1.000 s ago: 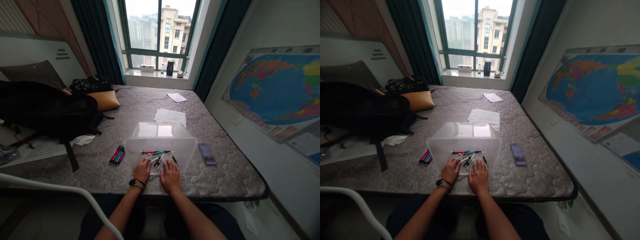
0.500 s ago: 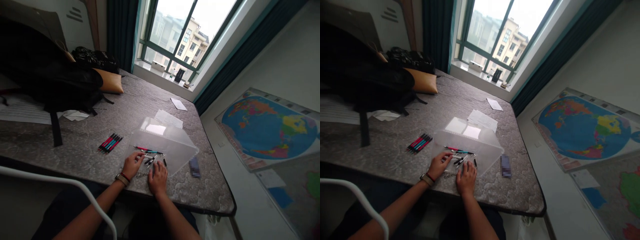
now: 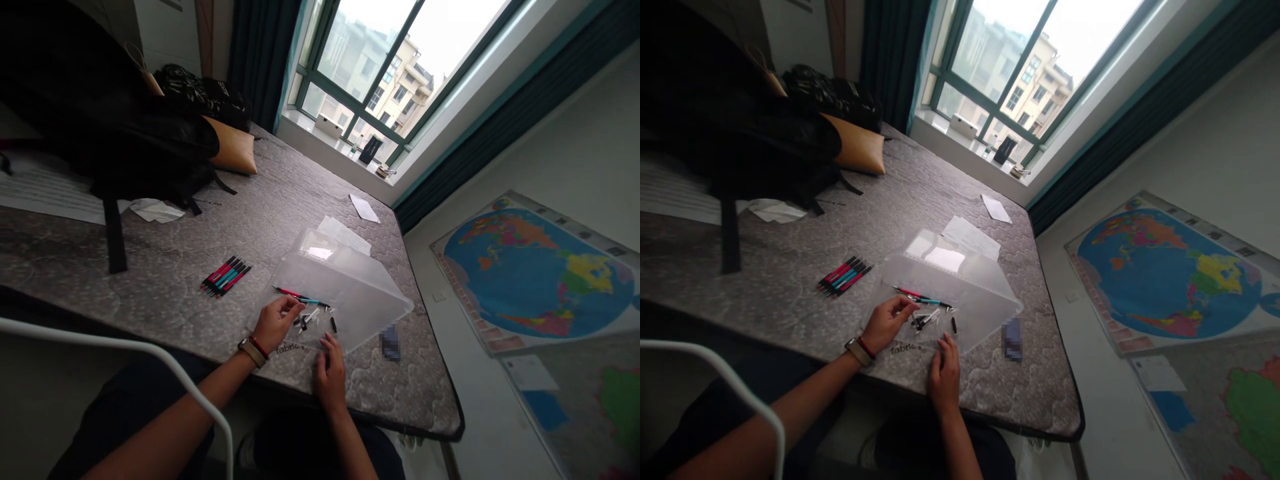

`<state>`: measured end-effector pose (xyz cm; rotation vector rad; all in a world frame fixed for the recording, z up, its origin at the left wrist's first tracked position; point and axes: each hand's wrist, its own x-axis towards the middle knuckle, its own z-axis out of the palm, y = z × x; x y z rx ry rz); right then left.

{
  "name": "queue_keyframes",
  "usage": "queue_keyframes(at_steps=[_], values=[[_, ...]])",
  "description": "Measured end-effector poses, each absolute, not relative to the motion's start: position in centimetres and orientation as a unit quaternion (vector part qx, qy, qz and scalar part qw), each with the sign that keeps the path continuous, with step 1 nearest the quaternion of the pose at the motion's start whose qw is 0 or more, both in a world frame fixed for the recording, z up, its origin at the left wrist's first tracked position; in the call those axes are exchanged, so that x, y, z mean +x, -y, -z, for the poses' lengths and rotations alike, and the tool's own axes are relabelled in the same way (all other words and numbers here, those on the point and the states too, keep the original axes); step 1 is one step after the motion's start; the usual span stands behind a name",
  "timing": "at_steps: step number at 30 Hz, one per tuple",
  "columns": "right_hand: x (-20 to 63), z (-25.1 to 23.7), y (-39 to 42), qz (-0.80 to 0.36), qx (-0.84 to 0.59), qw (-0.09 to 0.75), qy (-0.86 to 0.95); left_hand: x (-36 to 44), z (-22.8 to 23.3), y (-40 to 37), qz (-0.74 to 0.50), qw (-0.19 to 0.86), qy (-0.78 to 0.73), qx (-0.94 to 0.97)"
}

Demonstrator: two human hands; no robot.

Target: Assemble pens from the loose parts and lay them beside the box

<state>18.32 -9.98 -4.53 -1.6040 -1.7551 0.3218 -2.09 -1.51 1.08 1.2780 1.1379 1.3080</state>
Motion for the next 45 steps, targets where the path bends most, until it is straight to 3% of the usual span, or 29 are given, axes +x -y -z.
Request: queue_keyframes(at_steps=[7,11,14,20,23,26,29,36,45], values=[[19.5,-2.3,7.1,-0.261,-0.638,0.439,0.576,-1.3,0.3,0.4,-0.525,0.47,-0.5,0.504],[18.2,-5.0,3.5,-0.27,-0.629,0.411,0.601,-1.4,1.2,0.1,-0.463,0.463,-0.545,0.524],[17.3,-5.7,1.6,-0.26,-0.628,0.329,0.656,-1.0,1.2,0.6,-0.401,0.467,-0.525,0.588],[16.8,-4.9,0.5,-0.185,-0.647,0.044,0.738,-0.9,1.3,1.6,-0.291,0.419,-0.494,0.704],[17.2,-3.4,0.4,-0.144,-0.68,-0.003,0.719,-1.7,1.5,1.0,-0.315,0.41,-0.525,0.676],[17.7,-1.4,0.2,-0.146,-0.705,0.014,0.694,-2.3,1.5,0.2,-0.362,0.424,-0.547,0.624],[17.5,-0.5,-0.2,-0.163,-0.711,0.084,0.679,-2.4,1.6,-0.1,-0.398,0.458,-0.531,0.591],[16.0,-3.3,-1.0,-0.205,-0.665,0.269,0.666,-1.7,1.7,0.0,-0.456,0.425,-0.528,0.577],[15.4,-1.6,0.4,-0.219,-0.638,0.27,0.687,-1.0,1.9,-0.5,-0.486,0.412,-0.53,0.56]])
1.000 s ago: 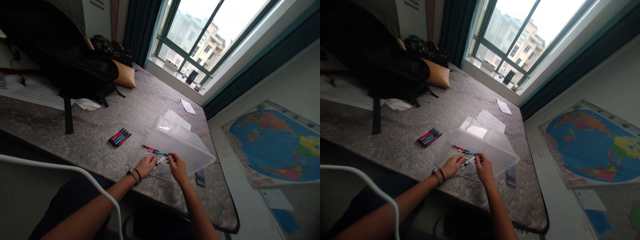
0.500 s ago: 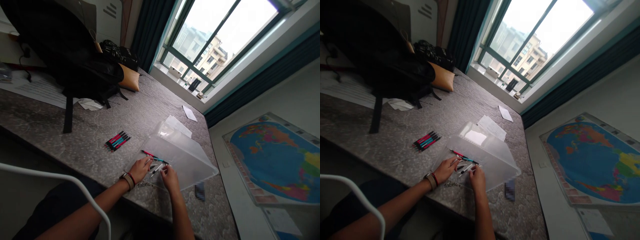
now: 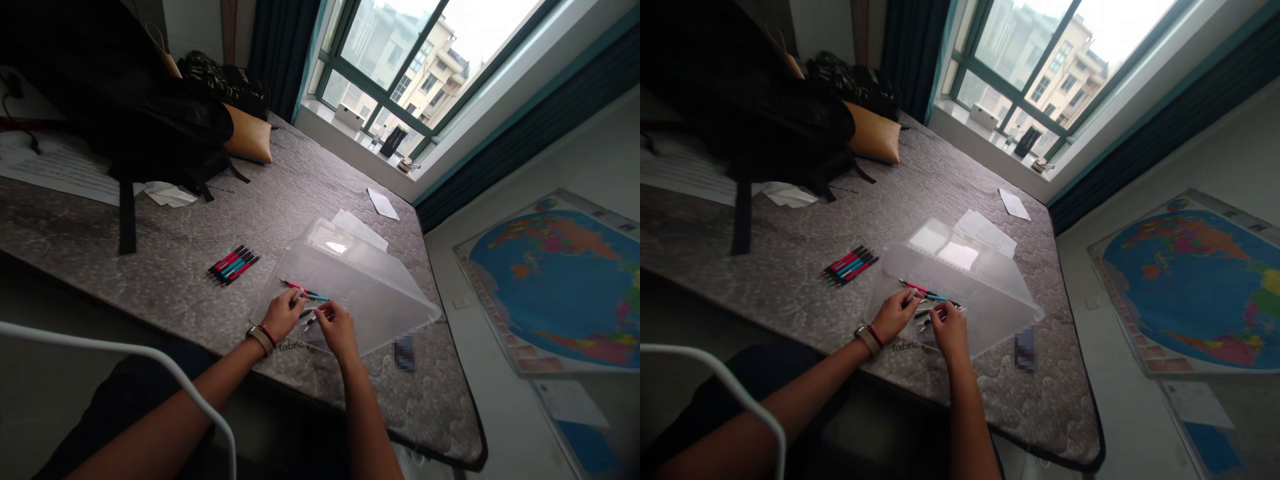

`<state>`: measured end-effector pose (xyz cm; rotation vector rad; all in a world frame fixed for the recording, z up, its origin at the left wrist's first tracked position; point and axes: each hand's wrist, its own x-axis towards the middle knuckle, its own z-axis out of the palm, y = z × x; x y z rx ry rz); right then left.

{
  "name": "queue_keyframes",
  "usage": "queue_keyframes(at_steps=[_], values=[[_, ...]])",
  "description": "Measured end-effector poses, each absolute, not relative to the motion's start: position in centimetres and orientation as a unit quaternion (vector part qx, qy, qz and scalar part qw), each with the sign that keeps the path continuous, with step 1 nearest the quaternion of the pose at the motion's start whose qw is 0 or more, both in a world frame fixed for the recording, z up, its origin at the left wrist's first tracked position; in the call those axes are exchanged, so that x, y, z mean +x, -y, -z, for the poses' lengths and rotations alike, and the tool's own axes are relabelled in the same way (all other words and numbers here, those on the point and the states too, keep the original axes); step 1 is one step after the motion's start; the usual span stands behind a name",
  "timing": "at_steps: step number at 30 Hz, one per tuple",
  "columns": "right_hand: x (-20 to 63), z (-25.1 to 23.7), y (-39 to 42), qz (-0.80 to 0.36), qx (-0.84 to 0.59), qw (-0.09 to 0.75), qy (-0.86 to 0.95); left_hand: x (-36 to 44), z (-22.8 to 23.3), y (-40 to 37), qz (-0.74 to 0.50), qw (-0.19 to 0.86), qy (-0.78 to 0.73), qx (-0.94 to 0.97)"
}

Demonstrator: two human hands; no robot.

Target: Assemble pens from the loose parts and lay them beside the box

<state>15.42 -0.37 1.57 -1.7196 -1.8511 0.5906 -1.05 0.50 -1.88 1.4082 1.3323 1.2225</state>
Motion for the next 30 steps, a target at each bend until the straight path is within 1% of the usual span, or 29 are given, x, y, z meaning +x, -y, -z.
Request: queue_keyframes(at_steps=[2,7,12,17,23,27,30], values=[[15.1,-1.1,0.8,-0.223,-0.627,0.259,0.7,-1.1,2.1,-0.8,-0.512,0.43,-0.508,0.543],[14.8,-0.7,1.1,-0.208,-0.633,0.264,0.697,-1.4,2.5,-1.4,-0.56,0.464,-0.494,0.476],[14.9,-1.1,1.2,-0.188,-0.602,0.215,0.746,-1.6,2.8,-2.0,-0.586,0.553,-0.434,0.403],[14.3,-1.6,1.6,-0.208,-0.572,0.149,0.779,-1.5,3.3,-2.8,-0.584,0.545,-0.443,0.407],[12.7,-0.6,0.8,-0.181,-0.59,0.143,0.773,-1.3,3.5,-3.0,-0.567,0.565,-0.442,0.405],[12.4,0.3,0.5,-0.153,-0.604,0.128,0.772,-1.5,3.0,-3.0,-0.572,0.567,-0.435,0.404],[12.4,0.8,0.5,-0.133,-0.611,0.135,0.769,-1.6,2.5,-2.8,-0.568,0.571,-0.429,0.408]])
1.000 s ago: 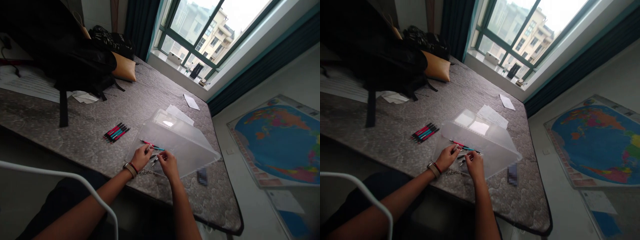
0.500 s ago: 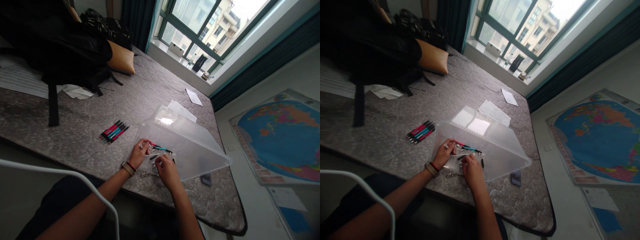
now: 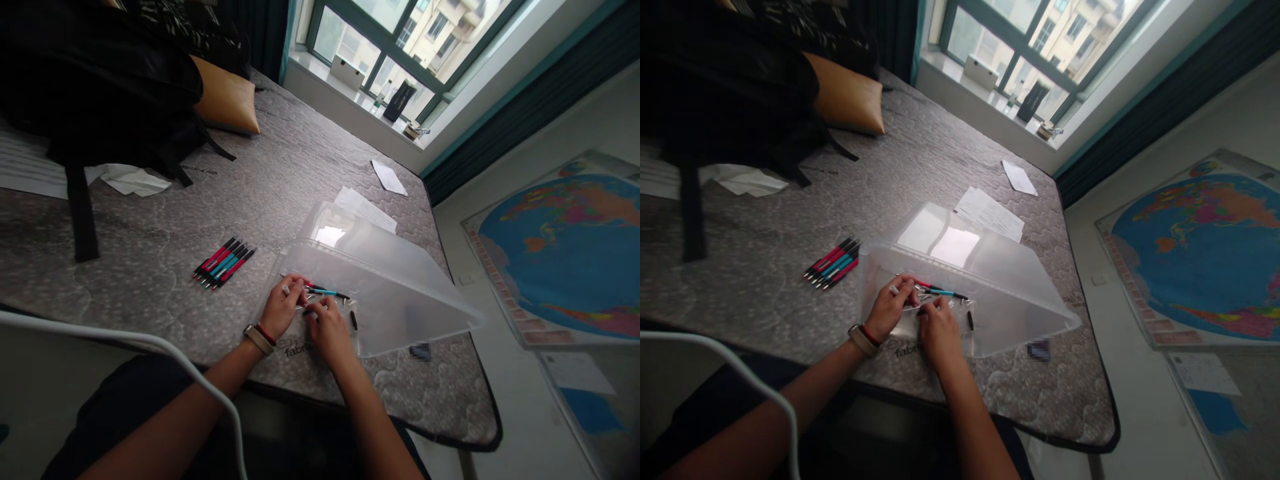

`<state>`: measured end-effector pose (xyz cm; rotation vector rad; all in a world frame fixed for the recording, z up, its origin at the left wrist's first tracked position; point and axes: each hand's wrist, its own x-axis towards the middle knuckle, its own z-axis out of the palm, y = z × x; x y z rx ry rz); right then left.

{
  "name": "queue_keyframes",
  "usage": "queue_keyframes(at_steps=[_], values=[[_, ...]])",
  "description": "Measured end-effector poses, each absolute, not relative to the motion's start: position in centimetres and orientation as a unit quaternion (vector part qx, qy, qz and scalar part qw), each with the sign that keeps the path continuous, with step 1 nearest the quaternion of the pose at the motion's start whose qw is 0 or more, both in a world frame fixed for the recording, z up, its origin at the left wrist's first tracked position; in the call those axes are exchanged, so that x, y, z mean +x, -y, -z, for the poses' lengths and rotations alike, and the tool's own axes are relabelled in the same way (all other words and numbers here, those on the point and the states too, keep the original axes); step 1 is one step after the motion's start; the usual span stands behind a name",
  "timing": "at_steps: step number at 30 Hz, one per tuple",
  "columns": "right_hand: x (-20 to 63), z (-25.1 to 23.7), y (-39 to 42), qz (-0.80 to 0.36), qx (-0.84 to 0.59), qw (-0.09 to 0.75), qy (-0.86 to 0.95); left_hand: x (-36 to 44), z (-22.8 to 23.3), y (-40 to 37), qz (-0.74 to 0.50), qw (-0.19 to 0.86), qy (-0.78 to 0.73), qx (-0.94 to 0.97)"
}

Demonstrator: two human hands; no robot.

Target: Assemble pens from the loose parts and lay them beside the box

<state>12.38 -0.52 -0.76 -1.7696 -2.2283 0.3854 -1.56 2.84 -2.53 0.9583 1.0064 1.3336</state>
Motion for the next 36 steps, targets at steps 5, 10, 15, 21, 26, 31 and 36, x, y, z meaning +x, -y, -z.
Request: queue_keyframes(at_steps=[5,10,15,21,26,31,36], values=[[12.1,0.8,0.4,-0.146,-0.601,0.187,0.763,-1.7,1.8,-2.6,-0.57,0.575,-0.424,0.405],[12.8,0.4,0.2,-0.261,-0.61,0.359,0.657,-1.8,1.2,-2.3,-0.561,0.58,-0.427,0.409],[14.0,0.4,0.0,-0.449,-0.565,0.513,0.465,-1.4,1.6,-2.0,-0.531,0.584,-0.425,0.443],[14.5,-0.3,-0.1,-0.506,-0.53,0.547,0.404,-0.9,2.2,-1.3,-0.467,0.56,-0.428,0.534],[14.9,-0.2,-0.3,-0.504,-0.528,0.55,0.407,-0.7,1.3,-0.7,-0.43,0.52,-0.425,0.603],[15.3,0.0,-0.1,-0.493,-0.535,0.538,0.426,-0.5,0.9,-0.4,-0.41,0.513,-0.425,0.623],[16.1,-0.5,0.0,-0.434,-0.56,0.526,0.471,-0.7,1.1,-0.5,-0.408,0.499,-0.452,0.616]])
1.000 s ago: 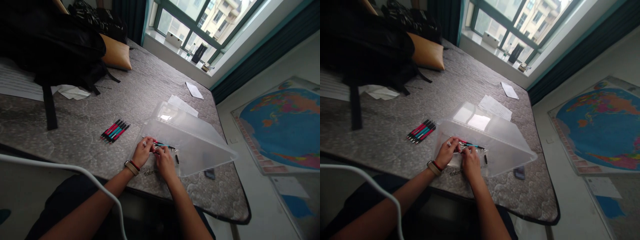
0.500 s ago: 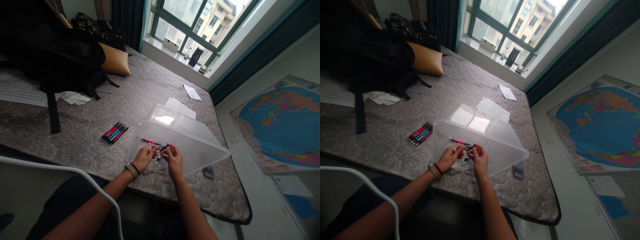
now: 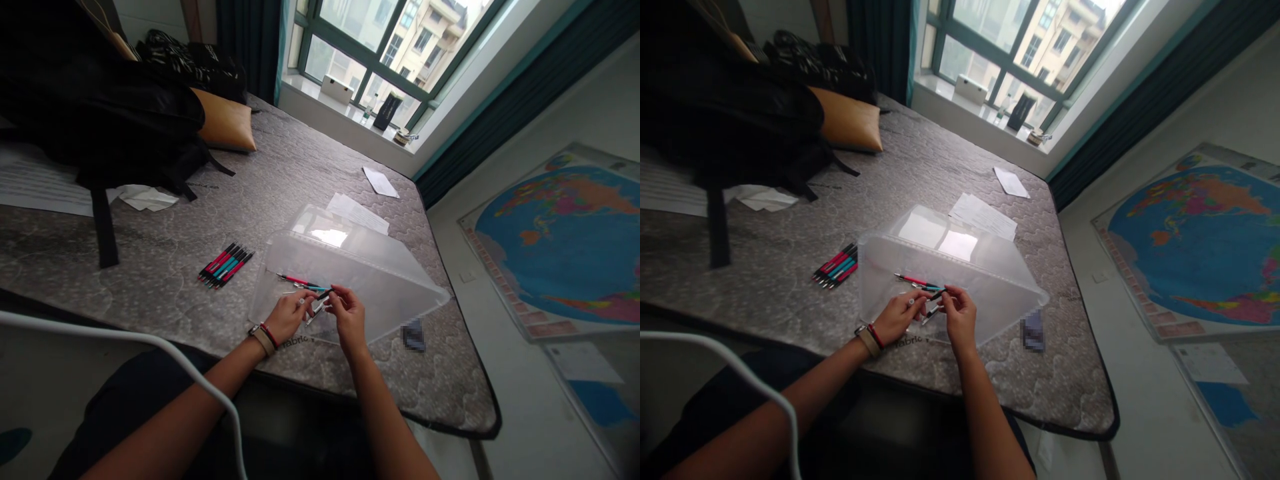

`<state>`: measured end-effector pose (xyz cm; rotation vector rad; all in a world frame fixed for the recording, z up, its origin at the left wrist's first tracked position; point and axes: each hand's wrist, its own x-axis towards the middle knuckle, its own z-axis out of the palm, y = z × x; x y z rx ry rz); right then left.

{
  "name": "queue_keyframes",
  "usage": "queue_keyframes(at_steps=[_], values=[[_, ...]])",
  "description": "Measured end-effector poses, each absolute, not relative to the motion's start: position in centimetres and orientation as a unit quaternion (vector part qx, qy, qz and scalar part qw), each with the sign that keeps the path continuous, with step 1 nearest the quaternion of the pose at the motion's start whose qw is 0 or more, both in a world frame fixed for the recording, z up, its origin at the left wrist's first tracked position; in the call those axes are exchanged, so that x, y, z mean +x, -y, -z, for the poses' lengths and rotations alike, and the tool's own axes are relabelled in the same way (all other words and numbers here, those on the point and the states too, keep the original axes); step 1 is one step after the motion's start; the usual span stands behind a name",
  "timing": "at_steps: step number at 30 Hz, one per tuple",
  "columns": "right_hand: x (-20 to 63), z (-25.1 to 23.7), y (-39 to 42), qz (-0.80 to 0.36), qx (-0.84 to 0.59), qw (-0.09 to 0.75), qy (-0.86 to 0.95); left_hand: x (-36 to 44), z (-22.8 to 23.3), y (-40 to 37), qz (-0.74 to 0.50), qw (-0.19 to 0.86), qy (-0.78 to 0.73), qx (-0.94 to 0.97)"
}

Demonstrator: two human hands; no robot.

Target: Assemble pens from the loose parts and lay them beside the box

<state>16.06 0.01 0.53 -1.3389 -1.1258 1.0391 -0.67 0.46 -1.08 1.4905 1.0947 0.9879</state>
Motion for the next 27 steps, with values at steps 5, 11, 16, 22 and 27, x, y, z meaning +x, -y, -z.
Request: queue_keyframes(at_steps=[5,11,16,22,27], values=[[18.3,-0.1,-0.3,-0.272,-0.66,0.336,0.614,-1.3,1.1,-1.0,-0.439,0.454,-0.5,0.593],[19.7,1.8,-0.7,-0.195,-0.701,0.16,0.667,-1.4,0.9,-1.1,-0.449,0.445,-0.515,0.58],[18.8,0.8,-0.3,-0.191,-0.621,0.177,0.739,-1.4,0.9,-1.1,-0.45,0.456,-0.516,0.569],[17.1,-0.1,0.7,-0.276,-0.516,0.115,0.803,-1.4,1.1,-1.2,-0.454,0.45,-0.514,0.571],[16.3,0.1,0.5,-0.247,-0.508,0.066,0.822,-1.4,1.2,-1.2,-0.452,0.447,-0.516,0.574]])
